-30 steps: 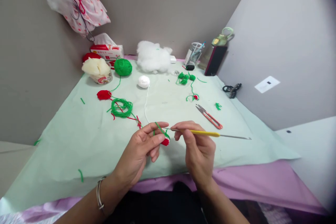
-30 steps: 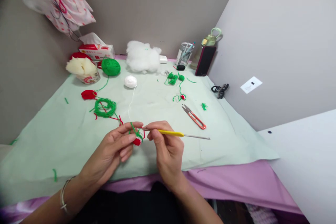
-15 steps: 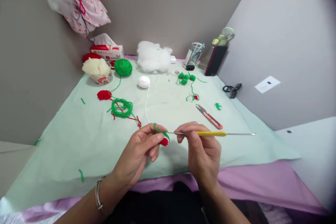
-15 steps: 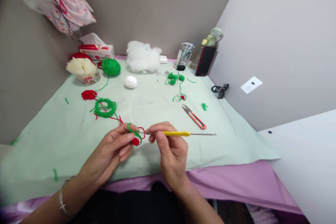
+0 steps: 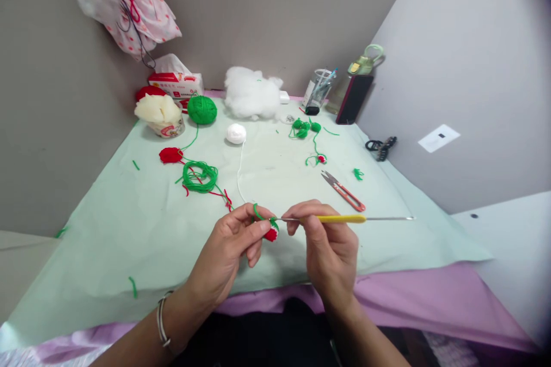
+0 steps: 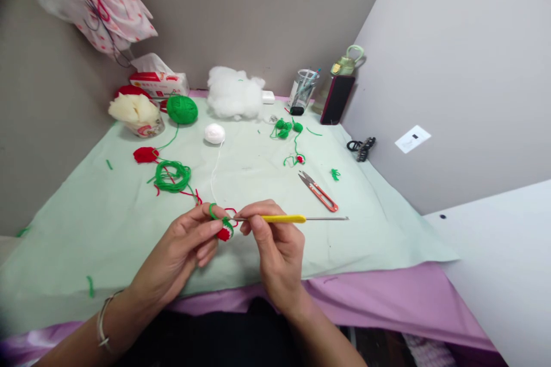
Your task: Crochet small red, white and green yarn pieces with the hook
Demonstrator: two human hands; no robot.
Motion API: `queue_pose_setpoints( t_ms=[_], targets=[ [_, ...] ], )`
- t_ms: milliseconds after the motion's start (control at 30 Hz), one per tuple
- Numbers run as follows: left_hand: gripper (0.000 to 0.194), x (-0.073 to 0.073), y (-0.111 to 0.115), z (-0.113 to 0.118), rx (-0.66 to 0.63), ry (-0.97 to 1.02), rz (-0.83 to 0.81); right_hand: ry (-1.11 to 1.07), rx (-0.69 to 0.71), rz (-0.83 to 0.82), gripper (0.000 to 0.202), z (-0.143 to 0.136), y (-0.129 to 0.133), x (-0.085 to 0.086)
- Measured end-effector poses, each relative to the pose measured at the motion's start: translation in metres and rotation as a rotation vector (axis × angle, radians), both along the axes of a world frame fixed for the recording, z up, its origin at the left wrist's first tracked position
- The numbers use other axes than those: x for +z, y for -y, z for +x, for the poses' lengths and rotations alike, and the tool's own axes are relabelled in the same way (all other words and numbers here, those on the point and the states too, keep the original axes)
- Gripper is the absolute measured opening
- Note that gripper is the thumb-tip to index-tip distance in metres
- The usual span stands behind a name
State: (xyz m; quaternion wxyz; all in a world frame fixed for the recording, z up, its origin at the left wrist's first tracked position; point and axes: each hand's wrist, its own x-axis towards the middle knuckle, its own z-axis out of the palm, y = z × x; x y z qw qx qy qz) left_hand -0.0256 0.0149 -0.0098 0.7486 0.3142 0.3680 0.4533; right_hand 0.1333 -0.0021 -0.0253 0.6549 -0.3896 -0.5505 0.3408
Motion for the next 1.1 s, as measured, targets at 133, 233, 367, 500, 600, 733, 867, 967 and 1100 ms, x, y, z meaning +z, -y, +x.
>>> queue_pose_setpoints(
  t_ms=[133,233,367,500,600,733,867,967,1100],
  targets=[
    [0.023,-0.001,0.001,0.0,0.001,-0.014,0.03,-0.007,0.016,0.004,0.021,-0.002,0.001,-0.001],
    [0.036,-0.002,0.002,0.001,-0.013,-0.018,0.045,-0.004,0.033,0.004,0.02,-0.006,0.002,-0.002],
    [0.06,-0.001,0.002,0.0,-0.011,-0.02,0.026,0.027,0.018,0.011,0.019,-0.009,0.003,-0.002],
    [0.066,-0.002,0.003,0.0,-0.011,0.004,0.028,0.015,0.019,0.011,0.018,-0.009,0.002,-0.003],
    [0.059,-0.004,0.003,-0.001,-0.003,0.004,0.042,-0.028,-0.002,-0.034,0.018,-0.007,-0.001,-0.006],
    [0.048,-0.004,0.003,-0.002,0.01,-0.012,0.069,-0.189,0.03,-0.138,0.019,-0.006,-0.005,-0.007],
    [0.046,-0.002,0.003,-0.003,0.017,-0.021,0.076,-0.261,0.114,-0.172,0.022,-0.004,-0.008,-0.003],
    [0.044,-0.001,0.004,-0.004,0.019,-0.029,0.081,-0.229,0.155,-0.145,0.021,0.0,-0.008,-0.003],
    [0.04,-0.003,0.005,-0.006,0.033,-0.06,0.113,-0.07,0.129,-0.068,0.021,0.006,-0.004,-0.002]
  ],
)
